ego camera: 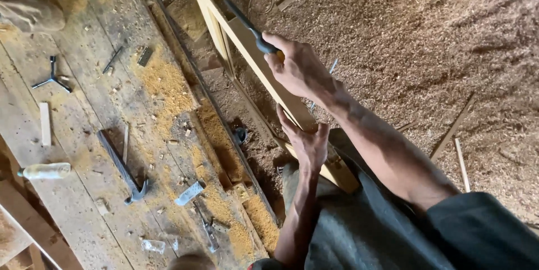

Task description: Filing and smoothing a recessed slot in a wooden board using a hand file in a workshop.

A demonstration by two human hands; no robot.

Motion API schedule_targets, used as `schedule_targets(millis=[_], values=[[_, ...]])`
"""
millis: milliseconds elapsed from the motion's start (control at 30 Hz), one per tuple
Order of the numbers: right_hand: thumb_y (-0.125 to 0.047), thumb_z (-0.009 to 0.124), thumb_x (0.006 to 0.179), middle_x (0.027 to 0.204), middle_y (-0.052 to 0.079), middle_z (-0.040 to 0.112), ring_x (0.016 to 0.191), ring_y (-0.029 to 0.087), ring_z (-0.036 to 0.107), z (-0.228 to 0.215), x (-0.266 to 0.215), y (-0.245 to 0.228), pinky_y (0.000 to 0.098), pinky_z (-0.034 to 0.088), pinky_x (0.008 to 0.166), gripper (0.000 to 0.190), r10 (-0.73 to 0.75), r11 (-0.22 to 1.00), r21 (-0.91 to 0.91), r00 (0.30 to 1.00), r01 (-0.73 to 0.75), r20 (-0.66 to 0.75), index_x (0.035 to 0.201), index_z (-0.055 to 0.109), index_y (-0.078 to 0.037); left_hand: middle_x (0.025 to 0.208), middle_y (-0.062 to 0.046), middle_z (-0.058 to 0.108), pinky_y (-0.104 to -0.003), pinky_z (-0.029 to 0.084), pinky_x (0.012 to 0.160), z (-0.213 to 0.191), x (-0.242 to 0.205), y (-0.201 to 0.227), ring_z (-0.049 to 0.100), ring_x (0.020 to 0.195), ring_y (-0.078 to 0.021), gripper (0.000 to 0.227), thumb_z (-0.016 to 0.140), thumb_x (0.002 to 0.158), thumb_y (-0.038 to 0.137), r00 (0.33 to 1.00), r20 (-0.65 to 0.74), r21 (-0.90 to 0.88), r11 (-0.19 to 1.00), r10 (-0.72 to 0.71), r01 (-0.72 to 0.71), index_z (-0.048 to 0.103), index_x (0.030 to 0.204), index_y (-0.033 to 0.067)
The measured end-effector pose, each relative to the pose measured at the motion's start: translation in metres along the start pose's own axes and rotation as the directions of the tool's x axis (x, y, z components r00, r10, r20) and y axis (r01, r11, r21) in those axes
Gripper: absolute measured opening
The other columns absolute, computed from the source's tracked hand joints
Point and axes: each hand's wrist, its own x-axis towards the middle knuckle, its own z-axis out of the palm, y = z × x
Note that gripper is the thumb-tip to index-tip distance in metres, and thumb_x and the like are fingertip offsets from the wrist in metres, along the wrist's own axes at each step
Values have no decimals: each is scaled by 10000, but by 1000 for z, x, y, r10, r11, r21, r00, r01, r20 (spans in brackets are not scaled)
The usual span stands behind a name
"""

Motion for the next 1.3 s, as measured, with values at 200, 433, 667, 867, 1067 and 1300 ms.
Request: schedule_targets(millis=[200,433,667,867,1067,1300], values=[[-63,572,1047,1051,396,690,590,359,710,2,-18,6,395,640,553,415,-71,997,13,997,70,29,1463,563,-66,1201,-342,457,-645,506,817,2,3,-4,575,1057,-515,1161,653,634,96,999,-26,31,999,42,-42,106,1657,141],[-45,556,1050,1013,396,689,409,199,597,-23,-31,-6,321,541,382,400,2,1000,6,992,-3,124,1449,587,-32,1249,-374,451,-628,526,779,2,-3,-24,580,999,-462,1162,654,633,112,999,-15,15,999,30,-30,100,1655,112],[-105,477,1077,1122,251,716,395,72,475,-33,-10,-18,203,331,277,449,48,994,-105,971,-24,233,1511,466,6,1531,-310,360,-627,519,1024,6,-2,-15,547,1209,-408,1132,691,671,165,1000,7,20,1000,-8,8,65,1614,118],[-133,485,1087,1123,258,713,464,105,552,-55,-14,-39,217,361,319,438,164,983,-126,944,-133,285,1500,485,11,1373,-273,439,-517,649,757,9,-3,-21,583,935,-305,1119,654,658,195,999,22,-21,999,45,-44,66,1606,105],[-91,515,1086,1248,309,662,393,64,497,-32,-12,-7,188,338,254,404,-51,993,-94,987,66,152,1453,509,78,1213,-195,492,-532,583,777,13,1,-14,524,964,-283,1163,652,596,206,999,12,96,994,-45,43,105,1616,97],[-75,493,1092,1086,256,717,423,59,481,-3,11,28,178,340,276,396,-185,980,-48,976,191,111,1453,503,88,1141,-191,496,-539,574,713,6,-7,-20,525,953,-307,1172,658,614,270,998,9,113,992,-56,55,93,1627,100]])
